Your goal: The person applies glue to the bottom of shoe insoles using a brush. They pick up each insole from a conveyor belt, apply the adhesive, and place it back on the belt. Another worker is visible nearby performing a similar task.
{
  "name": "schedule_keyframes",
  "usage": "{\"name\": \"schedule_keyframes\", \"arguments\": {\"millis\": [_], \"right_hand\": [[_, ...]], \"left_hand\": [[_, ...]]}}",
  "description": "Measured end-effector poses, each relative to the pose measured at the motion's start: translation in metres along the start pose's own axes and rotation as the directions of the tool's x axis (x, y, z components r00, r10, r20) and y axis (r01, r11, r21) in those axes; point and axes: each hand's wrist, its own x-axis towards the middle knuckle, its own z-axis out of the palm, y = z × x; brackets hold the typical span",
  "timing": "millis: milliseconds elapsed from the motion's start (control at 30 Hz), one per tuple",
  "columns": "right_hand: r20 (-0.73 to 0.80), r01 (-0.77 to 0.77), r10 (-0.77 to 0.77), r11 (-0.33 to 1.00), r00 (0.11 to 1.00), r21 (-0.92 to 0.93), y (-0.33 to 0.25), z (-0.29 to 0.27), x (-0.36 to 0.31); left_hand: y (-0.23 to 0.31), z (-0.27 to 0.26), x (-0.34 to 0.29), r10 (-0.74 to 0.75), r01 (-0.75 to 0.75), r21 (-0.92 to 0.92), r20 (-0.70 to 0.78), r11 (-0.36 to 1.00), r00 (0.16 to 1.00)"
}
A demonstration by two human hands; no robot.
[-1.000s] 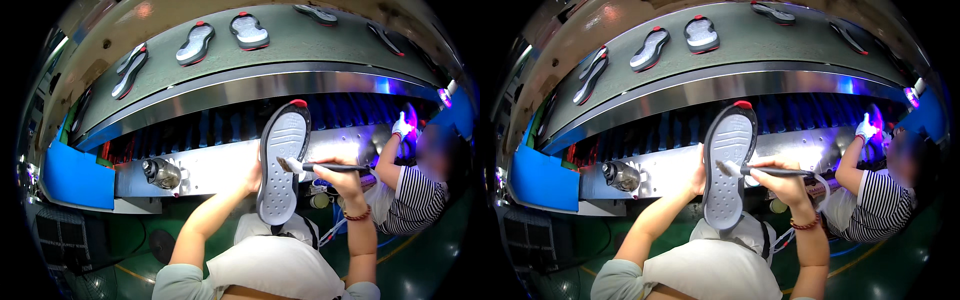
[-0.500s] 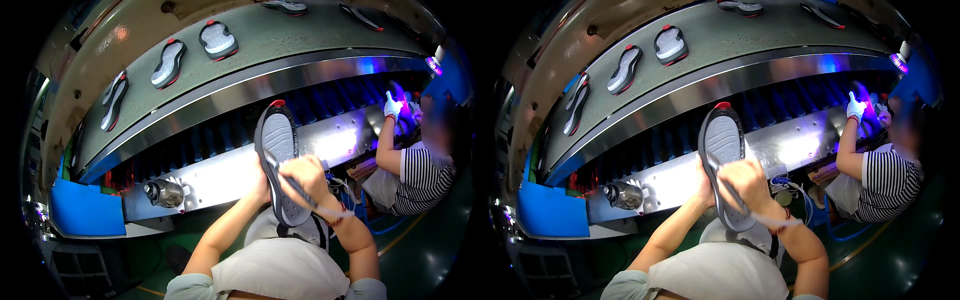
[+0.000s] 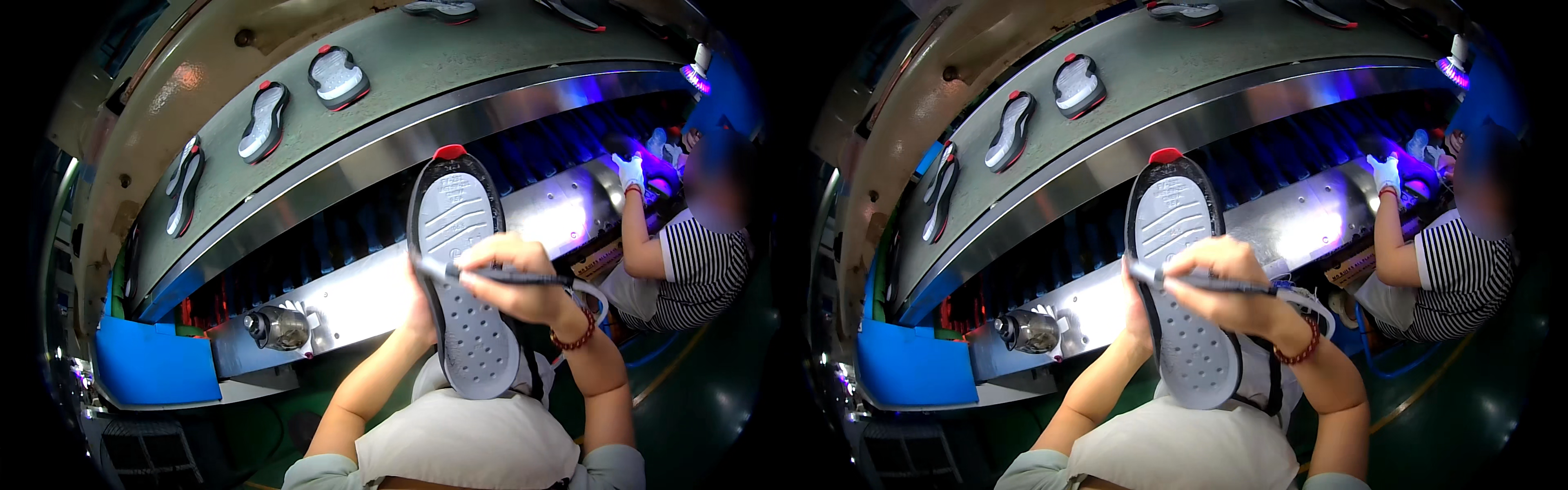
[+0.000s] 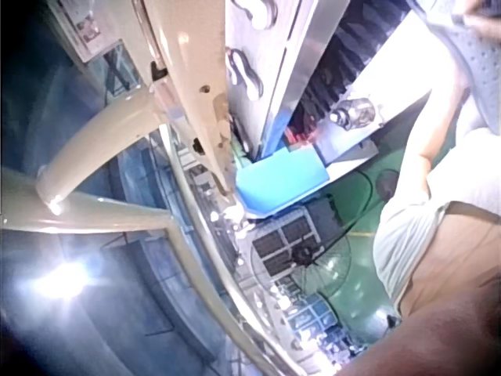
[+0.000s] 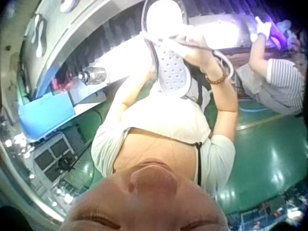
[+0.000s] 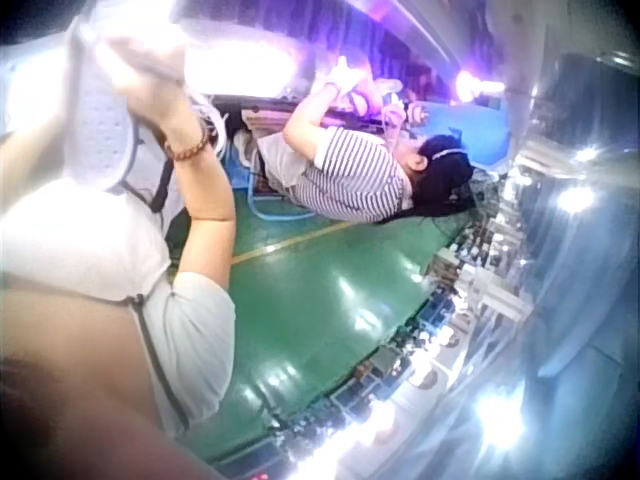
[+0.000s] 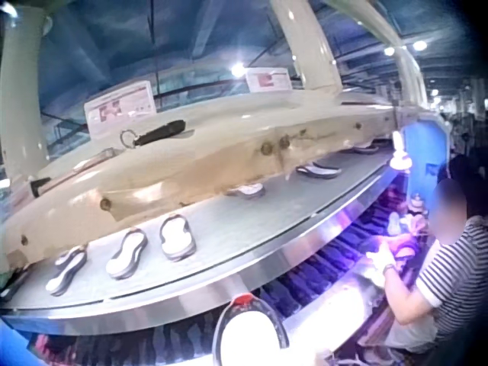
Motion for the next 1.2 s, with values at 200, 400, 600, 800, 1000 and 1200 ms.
{"name": "schedule_keyframes", "arguments": {"millis": [200, 400, 600, 800, 1000, 1200], "right_hand": [[0.178, -0.444, 0.407, 0.792, 0.896, 0.420, -0.005, -0.013, -0.017], [0.347, -0.325, 0.147, 0.777, 0.926, 0.538, -0.008, -0.017, -0.027], [0.192, -0.070, 0.032, 0.978, 0.981, 0.197, -0.011, -0.014, -0.032], [0.094, -0.331, 0.318, 0.888, 0.943, 0.318, -0.012, -0.024, -0.039], [0.289, -0.260, 0.123, 0.824, 0.949, 0.503, -0.006, -0.037, -0.044], [0.298, -0.211, 0.119, 0.932, 0.947, 0.296, 0.001, -0.033, -0.044]], "left_hand": [[0.007, -0.011, -0.003, 0.177, -0.177, -0.011, 0.002, 0.984, 0.984], [0.019, -0.037, 0.021, 0.374, -0.372, 0.057, -0.034, 0.927, 0.927], [0.038, -0.017, 0.021, 0.481, -0.476, -0.065, 0.121, 0.877, 0.869], [0.047, -0.004, 0.018, 0.485, -0.441, -0.224, 0.215, 0.869, 0.848], [0.051, -0.004, 0.017, 0.497, -0.461, -0.189, 0.259, 0.867, 0.828], [0.053, -0.007, 0.020, 0.506, -0.493, -0.120, 0.287, 0.861, 0.814]]}}
